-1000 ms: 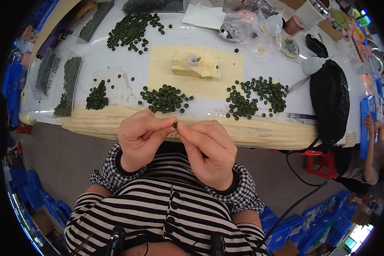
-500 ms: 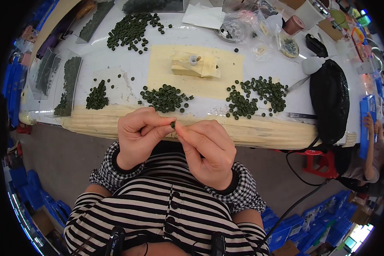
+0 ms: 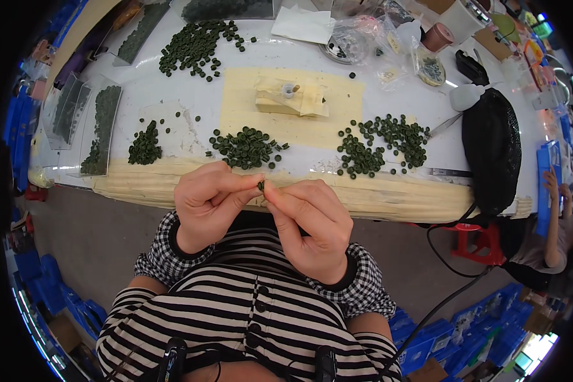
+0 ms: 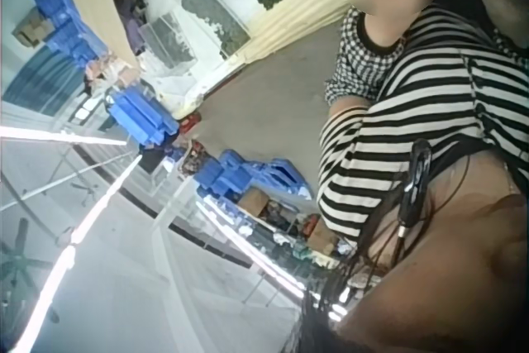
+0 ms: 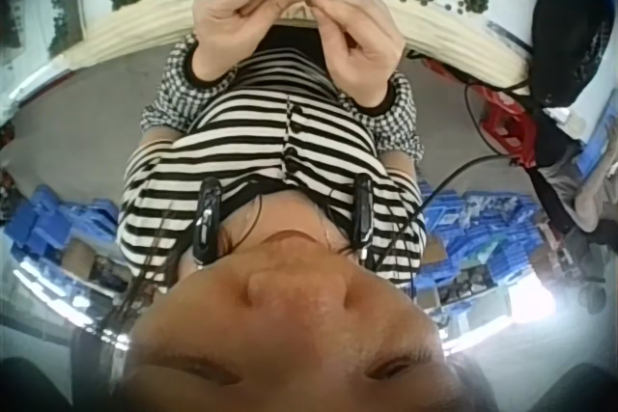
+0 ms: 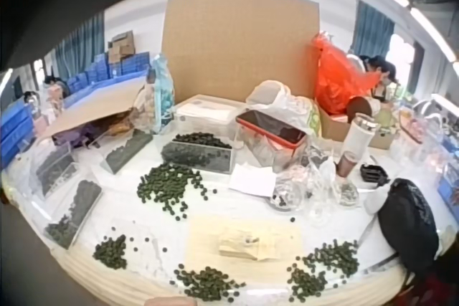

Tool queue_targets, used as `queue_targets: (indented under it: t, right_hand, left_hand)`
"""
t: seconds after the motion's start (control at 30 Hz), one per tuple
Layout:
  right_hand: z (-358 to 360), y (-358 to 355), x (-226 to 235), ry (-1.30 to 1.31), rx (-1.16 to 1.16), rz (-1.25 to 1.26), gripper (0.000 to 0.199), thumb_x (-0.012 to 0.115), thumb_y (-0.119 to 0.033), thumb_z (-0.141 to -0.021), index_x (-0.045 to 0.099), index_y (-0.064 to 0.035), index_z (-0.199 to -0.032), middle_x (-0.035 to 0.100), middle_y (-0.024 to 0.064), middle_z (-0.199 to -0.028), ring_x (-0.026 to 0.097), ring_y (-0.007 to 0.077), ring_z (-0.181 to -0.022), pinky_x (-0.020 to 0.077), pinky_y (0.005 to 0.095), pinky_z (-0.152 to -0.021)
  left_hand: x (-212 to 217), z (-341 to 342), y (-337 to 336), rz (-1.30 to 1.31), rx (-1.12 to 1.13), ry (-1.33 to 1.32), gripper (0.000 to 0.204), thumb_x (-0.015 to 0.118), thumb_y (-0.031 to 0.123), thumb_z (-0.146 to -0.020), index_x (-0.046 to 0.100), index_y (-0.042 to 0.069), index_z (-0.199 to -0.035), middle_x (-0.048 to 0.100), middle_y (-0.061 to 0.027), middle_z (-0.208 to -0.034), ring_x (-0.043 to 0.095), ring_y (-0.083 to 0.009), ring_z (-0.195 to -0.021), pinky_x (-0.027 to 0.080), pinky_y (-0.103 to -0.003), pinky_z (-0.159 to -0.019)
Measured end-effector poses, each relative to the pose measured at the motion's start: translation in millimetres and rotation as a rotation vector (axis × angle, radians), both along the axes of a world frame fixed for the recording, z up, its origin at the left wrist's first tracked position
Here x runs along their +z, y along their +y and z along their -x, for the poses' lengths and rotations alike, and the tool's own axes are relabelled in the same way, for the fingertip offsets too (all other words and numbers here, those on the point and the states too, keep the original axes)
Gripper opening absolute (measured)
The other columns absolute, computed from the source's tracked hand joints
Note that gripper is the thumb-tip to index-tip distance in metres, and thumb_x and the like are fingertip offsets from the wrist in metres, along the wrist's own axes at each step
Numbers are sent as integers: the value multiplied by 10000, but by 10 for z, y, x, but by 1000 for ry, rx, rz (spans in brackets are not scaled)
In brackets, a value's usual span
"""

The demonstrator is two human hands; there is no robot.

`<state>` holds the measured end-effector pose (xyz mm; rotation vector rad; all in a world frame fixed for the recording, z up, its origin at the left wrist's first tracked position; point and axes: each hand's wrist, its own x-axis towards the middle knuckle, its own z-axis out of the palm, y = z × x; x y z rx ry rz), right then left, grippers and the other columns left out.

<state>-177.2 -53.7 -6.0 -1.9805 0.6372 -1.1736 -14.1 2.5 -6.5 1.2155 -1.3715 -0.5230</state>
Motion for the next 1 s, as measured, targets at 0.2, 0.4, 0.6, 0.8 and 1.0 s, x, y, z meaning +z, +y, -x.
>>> queue_targets:
  t: [0.2,0.4,0.6,0.8,1.0]
  right_hand:
    - [92,-130,5,64,-84,54,240,696,80,-720,695,12,-950,639,99,-791,588,223,-701,461,293,-628]
    - [404,-346,-53,256,-390,187,149,710,48,-716,673,-12,-848,620,82,-792,559,244,-743,446,325,-663]
    - [473,-360,-117,457,-386,263,137,730,-2,-710,660,-51,-817,576,50,-777,507,253,-824,422,354,-719]
    - [449,-461,-94,502,-305,258,139,733,-25,-717,650,-62,-822,558,47,-790,494,254,-824,405,363,-748]
    - [437,-505,-126,505,-239,314,131,737,-42,-720,642,-61,-808,552,39,-778,485,246,-800,392,359,-724]
  left_hand:
    - [49,-94,-38,-46,61,-137,194,724,-25,-763,714,30,-949,425,5,-548,341,-72,-470,252,-234,-428]
    - [-10,-291,-58,-127,277,-328,201,714,-26,-768,702,12,-965,398,-2,-549,310,-88,-472,257,-248,-442]
    - [-117,-321,-48,-96,413,-212,251,655,-67,-807,684,4,-1046,352,19,-560,266,-59,-481,230,-227,-447]
    - [-145,-313,-84,110,588,-408,229,654,-87,-803,682,-25,-1022,360,18,-533,269,-64,-451,222,-228,-425]
    - [-205,-354,-96,168,665,-373,227,618,-62,-856,663,-12,-1073,292,90,-551,201,-14,-484,156,-198,-447]
